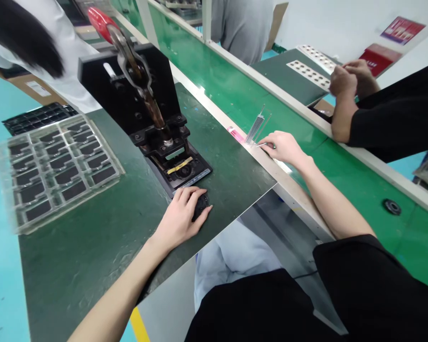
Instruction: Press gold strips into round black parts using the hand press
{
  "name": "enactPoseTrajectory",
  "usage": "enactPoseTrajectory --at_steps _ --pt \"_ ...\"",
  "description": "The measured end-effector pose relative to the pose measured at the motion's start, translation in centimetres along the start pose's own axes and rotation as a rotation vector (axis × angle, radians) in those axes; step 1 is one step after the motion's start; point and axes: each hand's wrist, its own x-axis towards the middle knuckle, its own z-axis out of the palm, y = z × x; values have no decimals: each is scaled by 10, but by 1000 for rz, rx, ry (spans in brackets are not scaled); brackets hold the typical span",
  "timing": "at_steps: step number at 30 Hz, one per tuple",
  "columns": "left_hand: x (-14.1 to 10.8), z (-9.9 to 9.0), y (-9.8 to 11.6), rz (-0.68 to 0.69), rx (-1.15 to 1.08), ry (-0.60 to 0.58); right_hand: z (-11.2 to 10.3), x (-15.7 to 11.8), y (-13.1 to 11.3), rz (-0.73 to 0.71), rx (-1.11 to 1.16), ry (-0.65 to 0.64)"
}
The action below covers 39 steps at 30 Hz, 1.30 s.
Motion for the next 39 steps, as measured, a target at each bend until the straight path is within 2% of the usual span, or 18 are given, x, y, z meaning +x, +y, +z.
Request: enactPoseTrajectory --at_steps 3,7,12,18,23,26,29,31,34,36,39 --pt "0 0 -1 -11 -11 -13 -5 2 3 -81 -143 -15" --pt "-1 0 -1 -20 -16 -19 -18 -6 13 -88 -240 18" --pt "0 -1 -1 -17 -1 -23 -23 -19 23 -129 -210 33" --pt "1 -2 -2 -6 3 -17 -25 -26 25 -103 -133 54" --pt "1 -2 -2 -5 -4 -14 -46 -29 24 -104 -118 50" --pt "2 -1 -2 -4 -4 -14 -70 -33 27 -75 -119 150" --pt "2 -1 -2 -3 5 -11 -85 -38 24 -17 -22 375" --pt "2 -1 -2 3 17 -9 -83 -39 15 68 162 557" --pt "2 -1 -2 7 29 -12 -61 -31 2 207 565 750" --pt "2 -1 -3 3 33 -19 -42 -22 -5 259 768 761" --pt "2 -1 -3 0 30 -24 -18 -7 -15 273 858 676"
